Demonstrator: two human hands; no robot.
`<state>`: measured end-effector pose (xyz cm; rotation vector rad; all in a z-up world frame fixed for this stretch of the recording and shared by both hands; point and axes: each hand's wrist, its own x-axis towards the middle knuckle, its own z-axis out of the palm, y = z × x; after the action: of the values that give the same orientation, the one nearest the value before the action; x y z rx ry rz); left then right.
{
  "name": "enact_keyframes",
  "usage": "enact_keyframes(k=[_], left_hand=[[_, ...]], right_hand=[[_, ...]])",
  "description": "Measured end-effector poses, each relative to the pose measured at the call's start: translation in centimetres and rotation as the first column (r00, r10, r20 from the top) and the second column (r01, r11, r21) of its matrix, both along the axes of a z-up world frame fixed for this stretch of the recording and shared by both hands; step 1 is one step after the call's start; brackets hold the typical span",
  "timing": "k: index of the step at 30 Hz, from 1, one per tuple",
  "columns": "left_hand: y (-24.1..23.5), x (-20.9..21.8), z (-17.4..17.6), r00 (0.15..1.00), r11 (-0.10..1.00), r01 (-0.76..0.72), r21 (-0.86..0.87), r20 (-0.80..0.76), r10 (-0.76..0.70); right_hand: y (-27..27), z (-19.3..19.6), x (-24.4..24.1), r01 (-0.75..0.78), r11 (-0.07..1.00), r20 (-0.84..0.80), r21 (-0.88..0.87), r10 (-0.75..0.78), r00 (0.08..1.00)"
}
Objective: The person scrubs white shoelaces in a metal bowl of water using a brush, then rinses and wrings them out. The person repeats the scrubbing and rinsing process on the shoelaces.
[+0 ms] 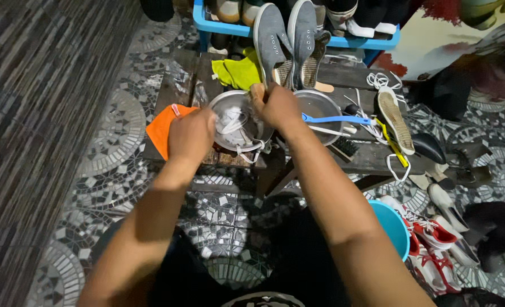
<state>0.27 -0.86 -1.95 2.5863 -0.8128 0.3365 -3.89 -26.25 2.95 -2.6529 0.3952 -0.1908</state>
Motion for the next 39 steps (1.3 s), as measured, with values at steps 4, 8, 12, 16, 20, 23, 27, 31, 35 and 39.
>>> enact_keyframes(k=[4,8,12,16,20,23,27,31,35,39], left_hand=[[1.5,-1.5,-1.4,0.997,0.999,-0.051,0.011,0.050,0.051],[1.7,-1.7,-2.9,0.998,0.999,-0.044,0.003,0.037,0.044],[1.5,-0.9,-5.9,0.992,0.993,-0.078,0.091,0.109,0.068],[1.4,-1.5,-3.8,1.000,1.000,0.002,0.026,-0.017,-0.002],[1.4,-3.2,0.2,0.997,0.994,-0.009,-0.106,-0.080,0.000],[2.3,-3.6,2.6,0.984,0.985,0.004,-0.174,-0.173,-0.035],[3.3,-2.8,5.1,0.986,0.943,-0.063,-0.327,-0.165,0.009],[3.7,-1.4,4.1,0.988,0.913,-0.102,-0.394,-0.145,0.048],[3.8,-2.1,4.8,0.991,0.904,-0.084,-0.418,-0.126,0.034],[3.8,-2.7,5.5,0.998,0.870,-0.052,-0.490,-0.065,0.023]], right_hand=[[3.6,1.6,-1.8,-0.014,0.989,0.014,0.148,0.012,1.000],[5.9,-2.0,0.6,-0.159,0.970,0.083,0.185,0.146,0.986],[8.9,-3.9,1.7,-0.149,0.987,-0.161,0.059,0.157,0.974],[8.0,-6.9,3.3,-0.123,0.992,-0.292,-0.031,0.109,0.950],[7.8,-6.7,3.4,-0.181,0.974,-0.265,-0.133,0.141,0.954],[7.3,-7.7,4.0,-0.132,0.986,-0.273,-0.097,0.101,0.957],[7.3,-7.2,3.7,-0.131,0.984,-0.338,-0.121,0.083,0.937],[6.8,-8.9,4.6,-0.105,0.987,-0.353,-0.125,0.055,0.934],[7.0,-7.4,4.0,-0.110,0.989,-0.339,-0.100,0.070,0.938],[6.8,-6.0,3.7,-0.087,0.995,-0.352,-0.047,0.065,0.934]])
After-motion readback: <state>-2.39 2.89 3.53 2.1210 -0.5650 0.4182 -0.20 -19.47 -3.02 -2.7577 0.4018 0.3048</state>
